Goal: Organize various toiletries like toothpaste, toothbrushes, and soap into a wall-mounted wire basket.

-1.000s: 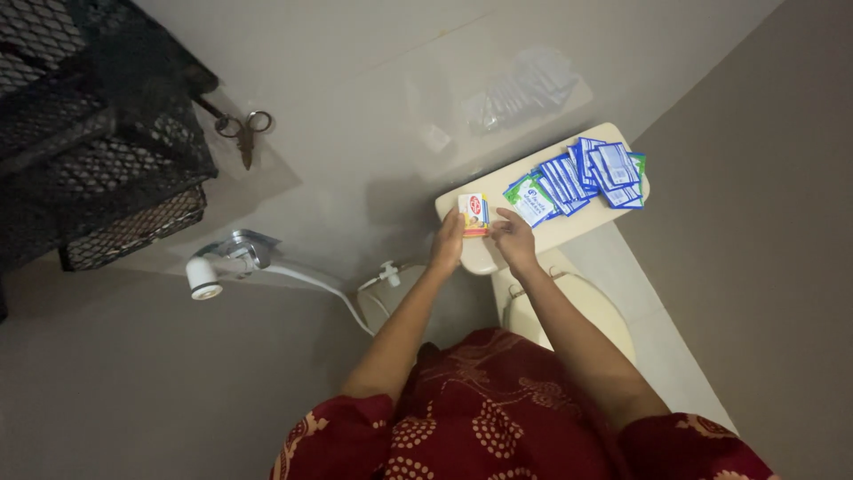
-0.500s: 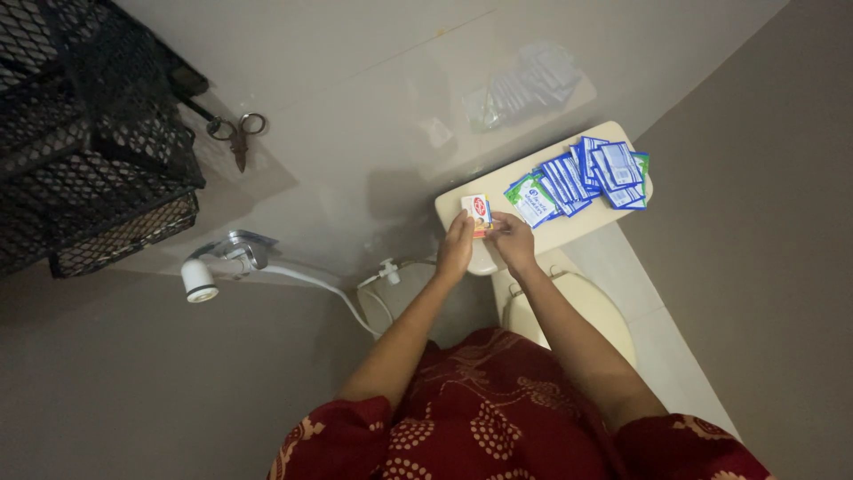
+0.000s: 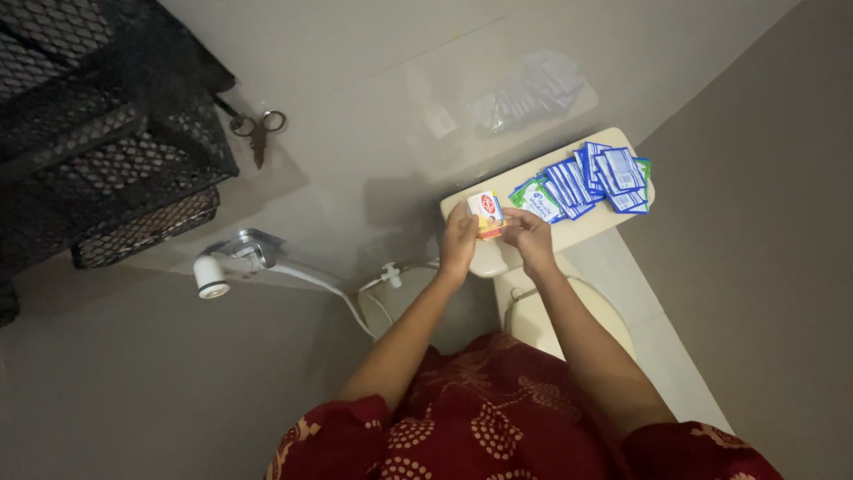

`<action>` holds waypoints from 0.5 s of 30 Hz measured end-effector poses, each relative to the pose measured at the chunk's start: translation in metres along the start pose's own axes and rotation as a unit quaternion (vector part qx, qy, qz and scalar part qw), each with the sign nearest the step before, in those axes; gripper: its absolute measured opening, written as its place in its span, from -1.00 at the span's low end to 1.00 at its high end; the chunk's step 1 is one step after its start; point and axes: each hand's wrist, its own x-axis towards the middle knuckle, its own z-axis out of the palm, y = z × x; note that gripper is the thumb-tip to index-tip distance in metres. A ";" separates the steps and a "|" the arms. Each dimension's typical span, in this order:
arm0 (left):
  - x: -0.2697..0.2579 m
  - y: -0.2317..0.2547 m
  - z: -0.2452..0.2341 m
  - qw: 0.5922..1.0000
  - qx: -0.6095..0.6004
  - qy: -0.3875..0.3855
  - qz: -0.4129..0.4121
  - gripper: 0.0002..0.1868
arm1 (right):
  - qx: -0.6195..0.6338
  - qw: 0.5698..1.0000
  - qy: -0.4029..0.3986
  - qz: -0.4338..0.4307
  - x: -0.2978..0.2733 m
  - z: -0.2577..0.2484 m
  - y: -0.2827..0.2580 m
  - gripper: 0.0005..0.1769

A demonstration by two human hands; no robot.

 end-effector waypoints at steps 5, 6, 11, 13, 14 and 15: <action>-0.009 0.050 0.001 0.991 -0.006 0.023 -0.133 -0.35 | 0.011 1.000 0.003 0.022 -0.012 -0.003 -0.020 -0.58; -0.010 0.055 -0.001 0.989 -0.011 0.017 -0.150 -0.38 | 0.009 1.000 -0.006 0.017 -0.013 -0.004 -0.021 -0.59; -0.010 0.035 -0.014 0.994 -0.049 -0.014 -0.099 -0.46 | 0.008 0.999 -0.046 0.005 -0.026 -0.005 -0.039 -0.64; -0.006 0.034 -0.018 0.995 -0.062 -0.031 -0.066 -0.49 | 0.006 0.998 -0.066 -0.013 -0.028 -0.004 -0.038 -0.67; -0.008 0.043 -0.016 0.996 -0.043 -0.018 -0.079 -0.52 | 0.007 0.998 -0.068 -0.013 -0.029 -0.004 -0.037 -0.68; -0.009 0.052 -0.014 0.996 -0.024 -0.006 -0.091 -0.55 | 0.007 0.997 -0.070 -0.014 -0.029 -0.005 -0.035 -0.69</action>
